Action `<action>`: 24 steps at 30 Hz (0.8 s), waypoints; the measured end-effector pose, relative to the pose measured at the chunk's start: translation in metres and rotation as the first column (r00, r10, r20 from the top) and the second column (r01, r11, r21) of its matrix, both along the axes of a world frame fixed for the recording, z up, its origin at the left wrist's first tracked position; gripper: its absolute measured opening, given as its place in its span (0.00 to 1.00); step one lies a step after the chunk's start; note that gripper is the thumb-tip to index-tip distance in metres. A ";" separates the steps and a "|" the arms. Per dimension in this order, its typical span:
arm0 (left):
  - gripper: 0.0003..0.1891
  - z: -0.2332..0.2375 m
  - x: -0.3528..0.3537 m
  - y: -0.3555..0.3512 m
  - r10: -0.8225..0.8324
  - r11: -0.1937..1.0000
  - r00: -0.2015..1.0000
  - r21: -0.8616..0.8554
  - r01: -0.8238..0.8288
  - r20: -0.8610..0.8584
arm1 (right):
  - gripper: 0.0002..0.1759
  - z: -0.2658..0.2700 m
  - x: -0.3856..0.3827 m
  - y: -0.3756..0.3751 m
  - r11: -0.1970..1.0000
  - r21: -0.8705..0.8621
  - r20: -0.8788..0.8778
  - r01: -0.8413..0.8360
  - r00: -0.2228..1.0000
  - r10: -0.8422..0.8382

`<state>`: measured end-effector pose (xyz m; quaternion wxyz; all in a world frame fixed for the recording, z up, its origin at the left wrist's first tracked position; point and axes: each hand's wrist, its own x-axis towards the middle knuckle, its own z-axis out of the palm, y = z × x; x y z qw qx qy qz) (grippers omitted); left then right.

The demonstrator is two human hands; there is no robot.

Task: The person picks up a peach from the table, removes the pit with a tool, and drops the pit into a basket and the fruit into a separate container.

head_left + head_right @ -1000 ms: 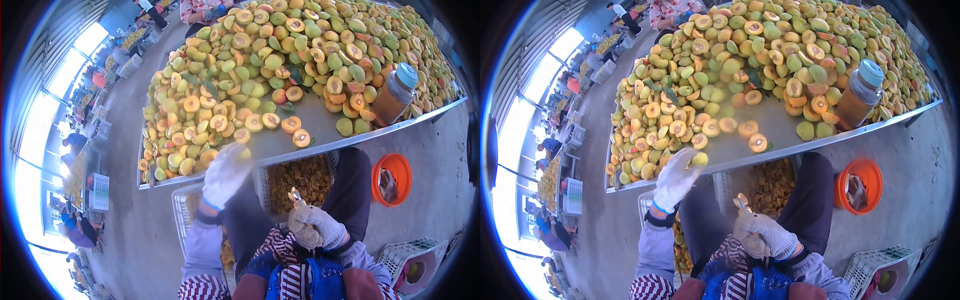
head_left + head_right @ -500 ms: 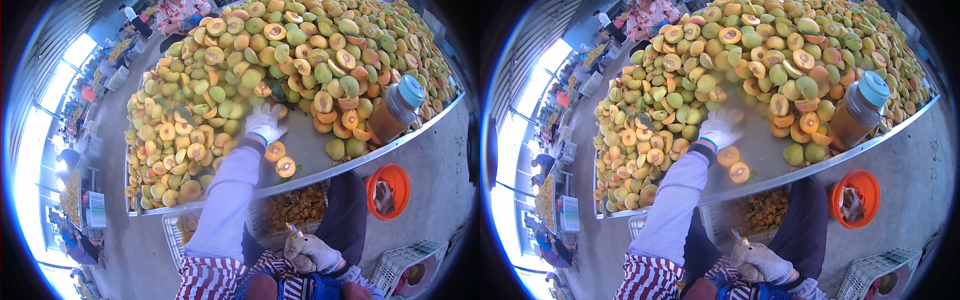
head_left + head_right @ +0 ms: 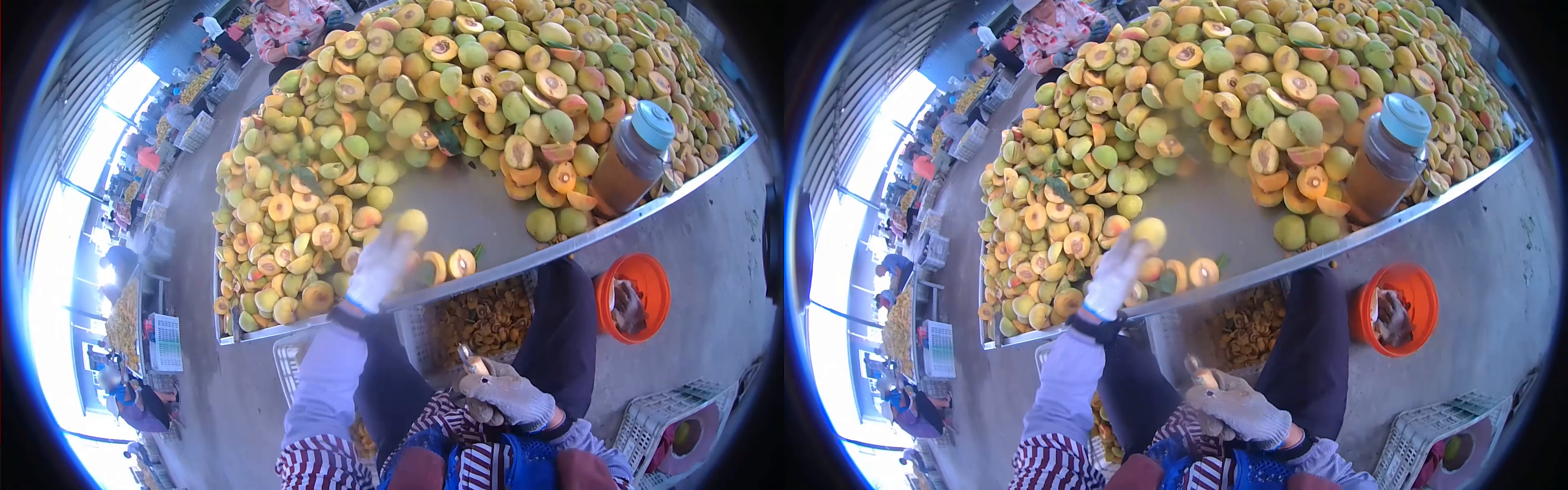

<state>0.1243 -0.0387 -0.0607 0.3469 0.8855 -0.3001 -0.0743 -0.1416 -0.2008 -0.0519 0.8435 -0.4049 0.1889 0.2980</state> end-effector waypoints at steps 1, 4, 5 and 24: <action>0.27 0.012 -0.019 0.004 0.070 0.950 0.934 -0.262 -0.169 -0.351 | 0.16 0.009 0.003 -0.003 0.999 -0.014 0.012 -0.039 0.999 0.039; 0.30 0.026 -0.055 0.014 -0.112 0.687 0.695 -0.561 -0.462 -0.710 | 0.16 0.004 -0.001 0.009 0.997 -0.080 0.088 -0.005 0.996 0.012; 0.30 0.030 -0.065 0.018 -0.254 0.560 0.626 -0.640 -0.526 -0.737 | 0.18 0.002 -0.002 0.011 0.991 -0.132 0.100 -0.026 0.994 0.040; 0.23 0.043 -0.182 0.024 -0.148 0.601 0.531 -0.502 -0.622 -0.834 | 0.22 0.014 -0.017 0.036 0.775 -0.627 0.310 0.081 0.938 0.154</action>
